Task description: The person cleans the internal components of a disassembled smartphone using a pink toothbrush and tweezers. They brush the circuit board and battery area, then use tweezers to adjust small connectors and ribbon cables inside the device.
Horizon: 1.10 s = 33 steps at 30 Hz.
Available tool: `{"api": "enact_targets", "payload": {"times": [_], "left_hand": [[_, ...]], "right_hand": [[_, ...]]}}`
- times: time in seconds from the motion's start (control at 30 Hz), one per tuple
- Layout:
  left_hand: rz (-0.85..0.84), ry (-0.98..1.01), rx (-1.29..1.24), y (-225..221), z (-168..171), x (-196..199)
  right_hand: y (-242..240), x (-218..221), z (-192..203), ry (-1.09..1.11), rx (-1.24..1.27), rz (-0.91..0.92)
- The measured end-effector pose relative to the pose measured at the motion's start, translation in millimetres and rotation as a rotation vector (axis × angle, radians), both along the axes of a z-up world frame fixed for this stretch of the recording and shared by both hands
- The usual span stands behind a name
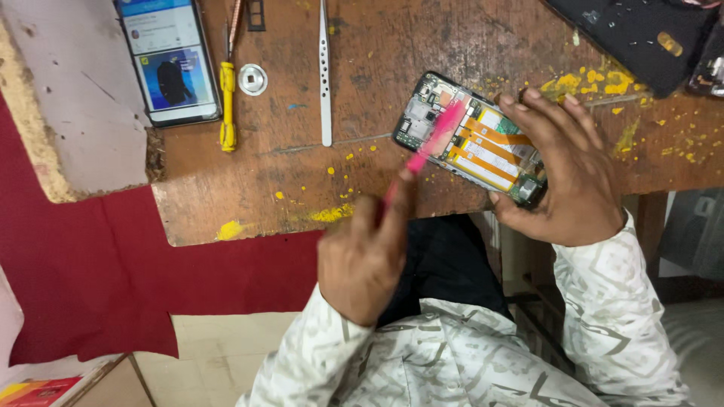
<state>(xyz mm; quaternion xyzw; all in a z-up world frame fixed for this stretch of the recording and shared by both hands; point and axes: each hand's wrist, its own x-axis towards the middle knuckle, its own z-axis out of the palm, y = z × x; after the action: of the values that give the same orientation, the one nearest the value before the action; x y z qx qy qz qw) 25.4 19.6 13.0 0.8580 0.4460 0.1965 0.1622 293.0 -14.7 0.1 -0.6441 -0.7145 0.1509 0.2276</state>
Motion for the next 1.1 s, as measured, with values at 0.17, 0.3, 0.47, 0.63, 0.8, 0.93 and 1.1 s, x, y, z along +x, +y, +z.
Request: {"api": "enact_targets", "payload": {"times": [0.17, 0.3, 0.47, 0.63, 0.8, 0.93, 1.1], "left_hand": [[0.017, 0.011, 0.063, 16, -3, 5], [0.054, 0.005, 0.041, 14, -6, 8], [-0.074, -0.031, 0.013, 11, -4, 8], [0.022, 0.036, 0.023, 10, -11, 0], [0.034, 0.053, 0.058, 4, -5, -9], [-0.036, -0.004, 0.041, -2, 0, -9], [0.018, 0.051, 0.034, 2, 1, -11]], "right_hand": [[-1, 2, -2, 0.036, -0.001, -0.016], [1, 1, 0, 0.007, -0.025, -0.014], [3, 2, 1, 0.019, -0.001, -0.004], [-1, 0, 1, 0.019, -0.009, -0.026], [2, 1, 0, 0.014, -0.007, -0.011], [-1, 1, -1, 0.020, -0.016, -0.023], [-4, 2, -4, 0.021, -0.015, -0.027]]}}
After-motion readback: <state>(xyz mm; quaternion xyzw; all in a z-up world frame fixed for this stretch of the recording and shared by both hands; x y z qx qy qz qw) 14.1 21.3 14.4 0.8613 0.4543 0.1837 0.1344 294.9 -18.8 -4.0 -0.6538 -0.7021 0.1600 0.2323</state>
